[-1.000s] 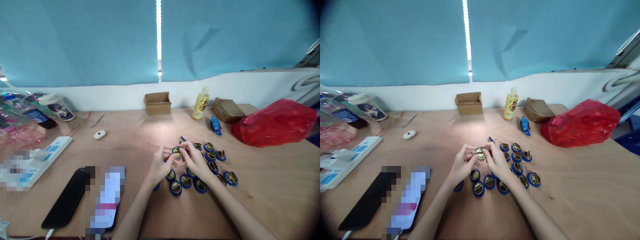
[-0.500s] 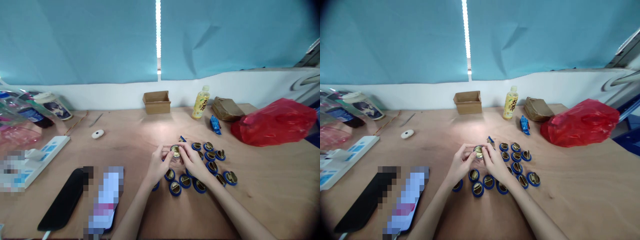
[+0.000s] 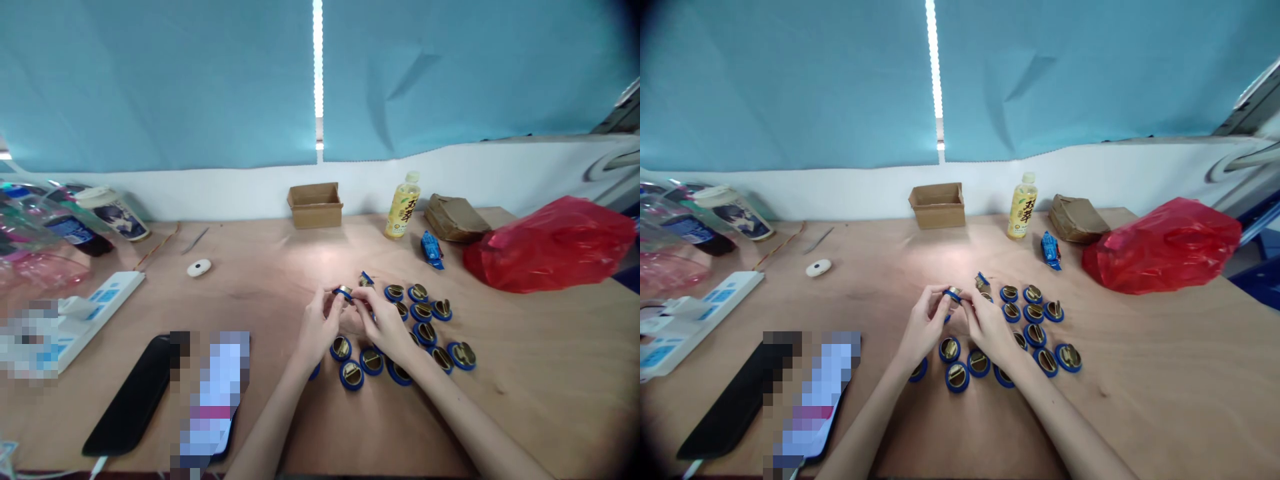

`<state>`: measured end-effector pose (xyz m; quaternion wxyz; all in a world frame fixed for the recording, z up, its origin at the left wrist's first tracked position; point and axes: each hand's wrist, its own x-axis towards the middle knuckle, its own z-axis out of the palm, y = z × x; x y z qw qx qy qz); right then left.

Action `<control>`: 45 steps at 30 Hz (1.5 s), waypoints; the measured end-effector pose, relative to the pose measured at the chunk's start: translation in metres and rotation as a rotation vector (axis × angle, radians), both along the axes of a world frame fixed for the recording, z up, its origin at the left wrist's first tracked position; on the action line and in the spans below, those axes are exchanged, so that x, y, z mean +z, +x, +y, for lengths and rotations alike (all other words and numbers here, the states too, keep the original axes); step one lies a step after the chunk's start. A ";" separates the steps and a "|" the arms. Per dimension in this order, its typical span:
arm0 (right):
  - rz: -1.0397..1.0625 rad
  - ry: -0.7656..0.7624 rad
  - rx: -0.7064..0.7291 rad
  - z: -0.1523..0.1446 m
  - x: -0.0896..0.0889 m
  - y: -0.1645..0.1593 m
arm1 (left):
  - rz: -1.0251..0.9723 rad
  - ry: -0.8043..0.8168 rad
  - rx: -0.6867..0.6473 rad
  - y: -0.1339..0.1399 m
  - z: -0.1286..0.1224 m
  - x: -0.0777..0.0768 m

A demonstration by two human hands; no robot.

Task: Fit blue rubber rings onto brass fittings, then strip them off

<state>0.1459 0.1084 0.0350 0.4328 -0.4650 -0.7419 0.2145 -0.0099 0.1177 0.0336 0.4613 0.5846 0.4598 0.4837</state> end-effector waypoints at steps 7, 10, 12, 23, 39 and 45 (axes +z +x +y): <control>-0.019 0.090 0.058 -0.003 0.003 -0.002 | -0.145 0.003 0.047 0.003 0.002 -0.005; -0.037 0.159 0.092 -0.003 0.000 -0.001 | -0.253 -0.031 0.058 0.002 0.005 -0.004; -0.050 0.196 0.123 -0.003 -0.003 0.000 | -0.294 -0.068 0.052 0.002 0.006 -0.002; 0.000 0.276 0.064 -0.004 0.001 0.004 | -0.307 -0.136 -0.002 -0.005 0.011 0.002; -0.261 0.030 -0.007 0.003 0.003 0.013 | 0.717 -0.066 0.353 -0.036 0.019 -0.004; -0.313 -0.013 -0.002 0.004 0.005 0.015 | 0.748 -0.083 0.329 -0.037 0.018 -0.004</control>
